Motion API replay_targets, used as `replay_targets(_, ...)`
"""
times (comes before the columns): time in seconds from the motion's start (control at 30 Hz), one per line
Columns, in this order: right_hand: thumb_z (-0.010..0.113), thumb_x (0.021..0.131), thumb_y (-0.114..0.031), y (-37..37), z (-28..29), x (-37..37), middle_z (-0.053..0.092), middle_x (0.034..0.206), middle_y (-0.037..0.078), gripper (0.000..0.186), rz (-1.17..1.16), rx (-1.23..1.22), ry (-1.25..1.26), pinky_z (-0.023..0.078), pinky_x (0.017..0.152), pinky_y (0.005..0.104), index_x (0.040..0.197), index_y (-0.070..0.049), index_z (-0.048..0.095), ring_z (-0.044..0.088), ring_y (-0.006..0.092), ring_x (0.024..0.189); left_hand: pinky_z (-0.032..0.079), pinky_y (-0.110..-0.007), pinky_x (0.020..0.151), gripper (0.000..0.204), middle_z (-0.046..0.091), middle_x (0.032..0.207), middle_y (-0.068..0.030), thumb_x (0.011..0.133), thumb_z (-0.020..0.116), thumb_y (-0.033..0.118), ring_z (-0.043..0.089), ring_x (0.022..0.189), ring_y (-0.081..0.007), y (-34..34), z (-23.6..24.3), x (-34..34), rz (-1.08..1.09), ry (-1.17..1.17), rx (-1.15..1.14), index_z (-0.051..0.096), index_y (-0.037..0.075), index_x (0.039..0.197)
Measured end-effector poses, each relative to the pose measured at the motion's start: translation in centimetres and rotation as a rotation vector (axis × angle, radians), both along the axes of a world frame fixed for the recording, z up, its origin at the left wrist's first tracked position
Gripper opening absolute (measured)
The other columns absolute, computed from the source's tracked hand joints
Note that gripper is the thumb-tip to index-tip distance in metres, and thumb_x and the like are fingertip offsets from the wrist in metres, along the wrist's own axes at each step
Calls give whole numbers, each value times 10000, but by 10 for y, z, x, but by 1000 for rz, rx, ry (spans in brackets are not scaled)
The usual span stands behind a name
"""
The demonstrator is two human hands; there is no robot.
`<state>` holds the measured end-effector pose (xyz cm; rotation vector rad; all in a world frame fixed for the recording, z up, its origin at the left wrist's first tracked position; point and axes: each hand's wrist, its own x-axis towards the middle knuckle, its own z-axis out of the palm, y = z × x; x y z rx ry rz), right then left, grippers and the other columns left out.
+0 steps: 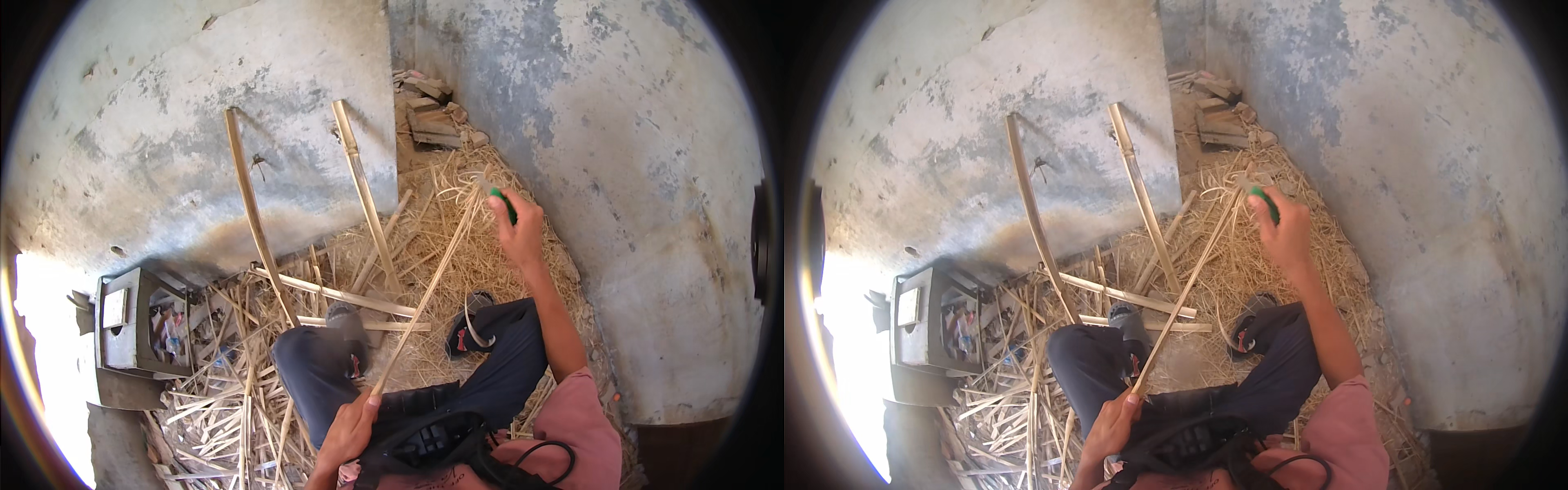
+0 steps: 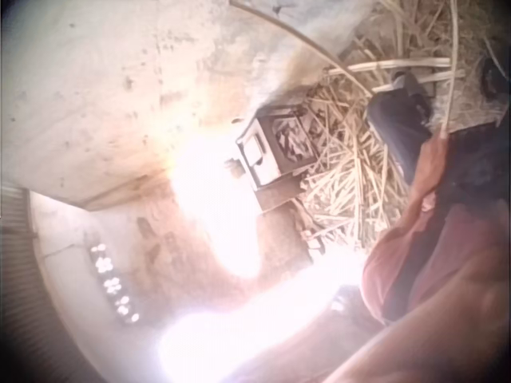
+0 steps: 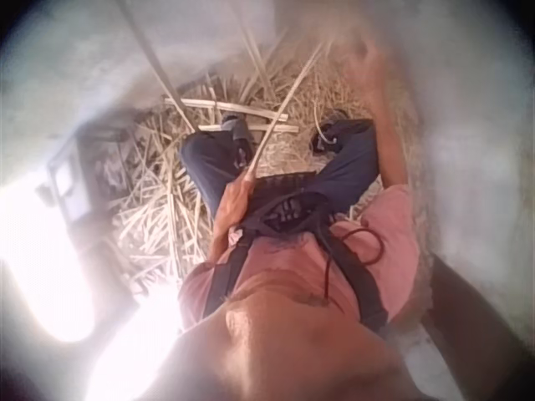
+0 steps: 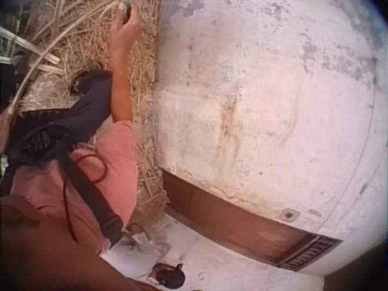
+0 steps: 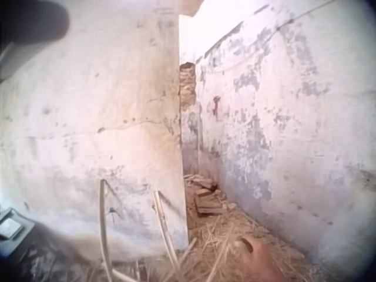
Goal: The person shaves thin strips of bamboo using a small knife while sitting on a floor covered in straw and debris.
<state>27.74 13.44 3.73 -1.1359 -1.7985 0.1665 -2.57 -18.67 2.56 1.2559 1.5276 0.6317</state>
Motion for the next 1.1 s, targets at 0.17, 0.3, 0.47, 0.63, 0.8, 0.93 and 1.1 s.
replay_targets(0.17,596,1104,-471,6,3,11,554,608,25,473,-84,-24,51,322,480,349,1040,-27,746,473,127,502,454,-556,713,408,624,743,-246,1165,422,336,631,774,-515,-9,-10,-7,51,55,19,573,-18,1028)
replay_targets(0.3,596,1102,-453,-14,-1,-1,561,625,18,437,66,-120,53,334,475,333,1032,-40,720,468,118,513,445,-585,702,377,614,718,-259,1159,437,303,617,776,-545,4,-11,-4,127,127,125,560,-21,1008)
replay_targets(0.47,688,1055,-396,-61,-16,-54,675,761,61,334,422,-131,28,490,536,333,1076,-63,693,649,170,597,433,-560,690,378,603,747,-263,1168,406,282,595,780,-538,34,-18,-2,150,105,253,551,-25,1002)
replay_targets(0.63,778,998,-347,-92,-27,-74,742,871,80,310,694,-53,-166,547,596,331,1111,-74,686,732,193,679,433,-527,679,391,603,768,-260,1175,393,287,605,787,-517,64,-2,-1,120,-89,188,529,-25,984)
replay_targets(0.8,806,973,-234,-100,-14,-81,749,938,87,266,619,-307,52,566,647,319,1165,-73,718,755,214,745,460,-532,651,338,613,717,-250,1149,500,273,623,724,-510,74,-5,12,155,92,293,534,-23,989)
replay_targets(0.93,805,924,-90,-86,-7,-78,756,986,98,349,456,-157,102,575,677,318,1267,-107,741,754,228,779,467,-538,630,326,609,693,-246,1116,589,284,632,697,-498,76,1,24,152,181,318,538,-12,989)
replay_targets(1.1,806,853,4,-76,-13,-65,770,1022,87,418,410,-48,25,594,683,329,1246,-132,762,771,244,809,454,-501,615,328,586,673,-215,1116,591,300,631,660,-452,73,-7,25,130,211,350,553,-6,1007)
